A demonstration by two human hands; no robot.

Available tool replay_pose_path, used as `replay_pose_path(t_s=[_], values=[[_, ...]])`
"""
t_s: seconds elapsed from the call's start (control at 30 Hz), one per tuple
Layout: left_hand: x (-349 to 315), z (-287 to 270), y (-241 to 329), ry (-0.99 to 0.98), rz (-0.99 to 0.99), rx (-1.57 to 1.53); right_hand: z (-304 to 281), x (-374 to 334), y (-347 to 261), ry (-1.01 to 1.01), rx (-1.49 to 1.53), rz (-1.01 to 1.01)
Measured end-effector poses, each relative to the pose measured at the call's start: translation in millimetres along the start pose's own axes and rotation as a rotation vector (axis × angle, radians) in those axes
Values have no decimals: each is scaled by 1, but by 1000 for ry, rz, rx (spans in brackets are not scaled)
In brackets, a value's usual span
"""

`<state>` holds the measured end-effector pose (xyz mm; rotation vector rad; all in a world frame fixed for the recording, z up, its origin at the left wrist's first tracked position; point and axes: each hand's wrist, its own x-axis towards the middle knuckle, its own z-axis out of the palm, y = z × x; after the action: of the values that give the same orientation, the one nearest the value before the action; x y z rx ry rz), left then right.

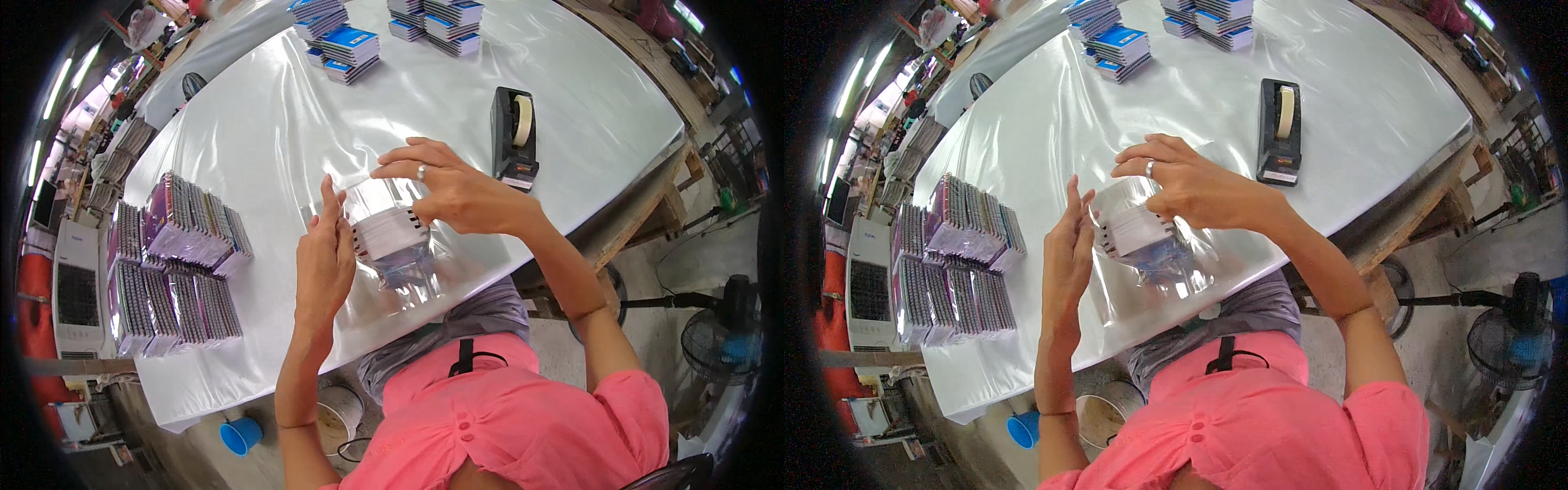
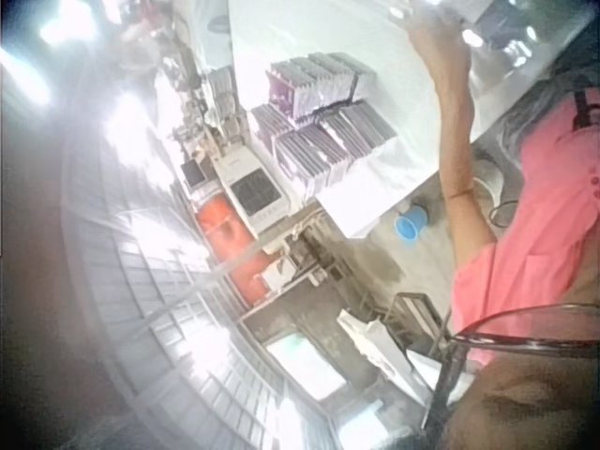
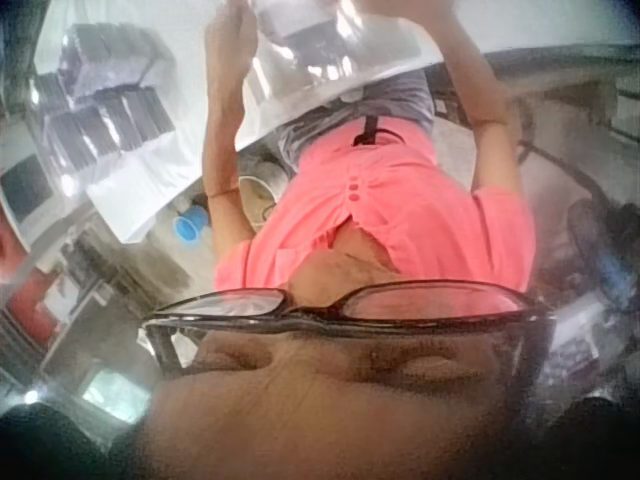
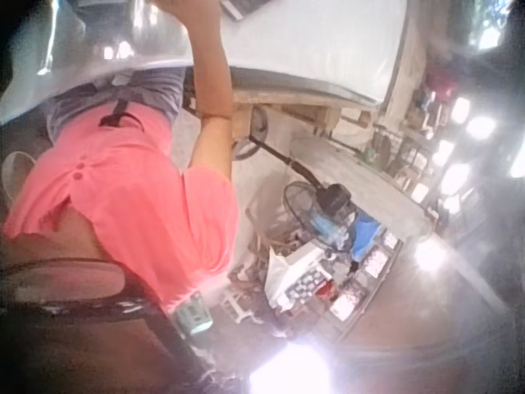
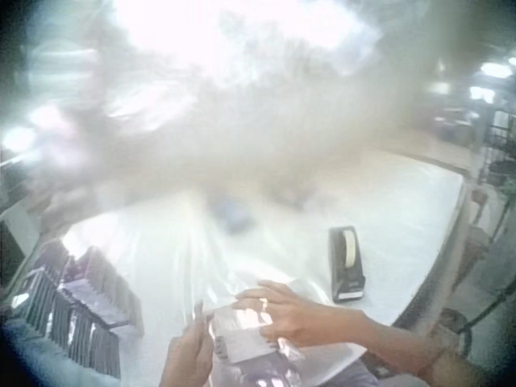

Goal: The person places a stack of notebooks into a plastic sleeve, folds the sleeve over the stack, and secures it using pieces of adhesive tape.

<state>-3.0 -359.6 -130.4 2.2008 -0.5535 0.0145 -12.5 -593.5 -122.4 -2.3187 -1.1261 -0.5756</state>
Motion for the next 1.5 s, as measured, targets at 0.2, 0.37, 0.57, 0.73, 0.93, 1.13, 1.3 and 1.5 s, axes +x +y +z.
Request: replay_pose_path(t_s=[0.2, 0.37, 0.57, 0.73, 0.93, 1.13, 1.3, 1.5], values=[[-5, -6, 9, 7, -144, -237, 4, -7, 2, -21, 35, 61], [-23, -11, -10, 169, 40, -598, -3, -45, 13, 282, 482, 420], [-60, 32, -98, 196, 154, -467, 64, -69, 4, 309, 629, 436], [-37, 31, -79, 111, 271, -229, 89, -70, -8, 320, 707, 454], [-23, 17, -66, 29, 360, 9, 90, -64, -20, 331, 492, 394], [-24, 22, -63, 75, 336, 38, 94, -64, -27, 301, 377, 395], [-27, 31, -59, 180, 377, 92, 108, -60, -35, 474, 303, 439], [-32, 43, -58, 241, 355, 119, 95, -56, -33, 515, 200, 392]])
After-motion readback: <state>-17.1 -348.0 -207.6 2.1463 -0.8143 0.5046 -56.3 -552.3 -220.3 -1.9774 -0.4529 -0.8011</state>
